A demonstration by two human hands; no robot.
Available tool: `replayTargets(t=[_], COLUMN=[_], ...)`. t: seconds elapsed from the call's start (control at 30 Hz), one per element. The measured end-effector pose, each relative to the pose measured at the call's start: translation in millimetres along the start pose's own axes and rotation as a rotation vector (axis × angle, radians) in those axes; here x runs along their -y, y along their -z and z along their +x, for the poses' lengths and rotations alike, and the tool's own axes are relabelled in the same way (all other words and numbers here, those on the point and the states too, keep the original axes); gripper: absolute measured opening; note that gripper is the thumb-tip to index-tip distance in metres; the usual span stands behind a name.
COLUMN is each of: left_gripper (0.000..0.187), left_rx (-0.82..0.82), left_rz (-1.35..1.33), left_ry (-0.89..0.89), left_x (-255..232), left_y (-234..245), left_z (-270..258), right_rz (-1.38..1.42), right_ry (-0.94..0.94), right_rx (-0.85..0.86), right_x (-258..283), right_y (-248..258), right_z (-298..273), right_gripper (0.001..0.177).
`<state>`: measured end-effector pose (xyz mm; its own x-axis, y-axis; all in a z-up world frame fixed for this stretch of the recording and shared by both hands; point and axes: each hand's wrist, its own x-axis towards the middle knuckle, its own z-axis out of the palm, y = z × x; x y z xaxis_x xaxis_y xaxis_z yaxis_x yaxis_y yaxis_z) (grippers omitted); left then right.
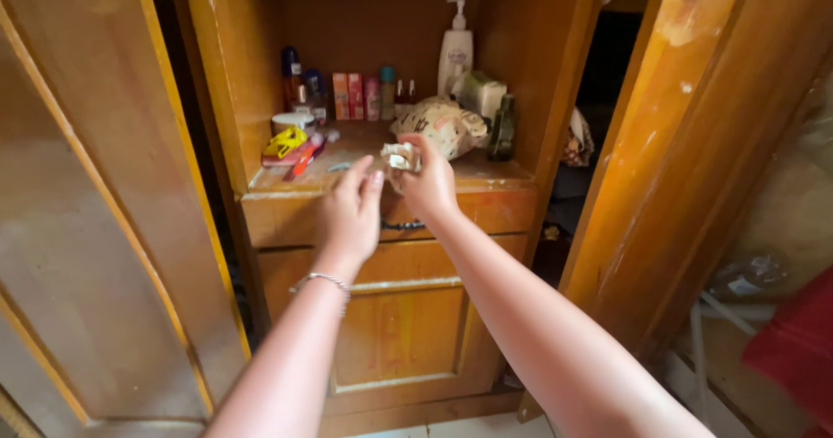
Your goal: The person sits on the floor and gathers various cosmetic items, including lipsticks, a razor, and toothbrushes, into a patterned pouch. They then place the pouch and other items into a wooden cabinet and wipe the cabinet shelf with a cloth.
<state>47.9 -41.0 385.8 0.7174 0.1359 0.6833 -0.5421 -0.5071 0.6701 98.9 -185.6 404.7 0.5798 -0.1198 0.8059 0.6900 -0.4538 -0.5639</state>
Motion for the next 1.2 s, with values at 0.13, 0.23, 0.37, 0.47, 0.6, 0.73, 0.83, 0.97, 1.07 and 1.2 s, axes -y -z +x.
replayTargets(t=[0.13,0.23,0.37,0.47,0.6,0.73,0.83,0.97,1.07,1.2], left_gripper=[0.041,0.040,0.027,0.019,0.014,0.016,0.031,0.032,0.031,0.031], left_rx=[0.102,0.137,0.039,0.010,-0.026,-0.021,0.086,0.035,0.040,0.033], left_rz=[-0.469,-0.752,-0.173,0.127,0.264,0.350,0.366,0.380,0.394,0.423], left_ry=[0.178,0.331,0.049,-0.179,-0.295,-0.313,-0.308,-0.297,-0.291,-0.303], left_x=[-13.6,-21.2,-29.0,-30.5,-20.6,-7.7,-1.0,4.2,7.0,7.3], left_y=[-41.2,-54.8,-45.3,-31.6,-21.4,-29.9,-45.3,-54.6,-52.5,-53.2], left_z=[12.3,23.5,27.6,31.6,49.0,62.1,59.7,57.3,57.2,55.3], right_rz=[-0.091,-0.168,-0.108,-0.129,-0.354,-0.298,-0.352,-0.387,-0.376,-0.422], right_ry=[-0.196,0.034,0.083,0.208,0.159,-0.212,-0.506,-0.522,-0.621,-0.705], right_rx=[0.012,0.007,0.134,0.187,0.046,-0.194,-0.112,0.005,-0.065,-0.070], right_x=[13.8,20.8,26.1,24.1,1.7,-39.6,-69.3,-80.2,-67.1,-39.1], right_y=[18.8,36.0,55.7,67.4,79.2,87.0,92.6,81.3,51.9,20.4], right_z=[-18.0,-18.6,-21.5,-28.5,-21.8,16.2,47.1,72.2,78.8,79.0], right_gripper=[0.028,0.024,0.038,0.039,0.028,0.045,0.063,0.097,0.131,0.131])
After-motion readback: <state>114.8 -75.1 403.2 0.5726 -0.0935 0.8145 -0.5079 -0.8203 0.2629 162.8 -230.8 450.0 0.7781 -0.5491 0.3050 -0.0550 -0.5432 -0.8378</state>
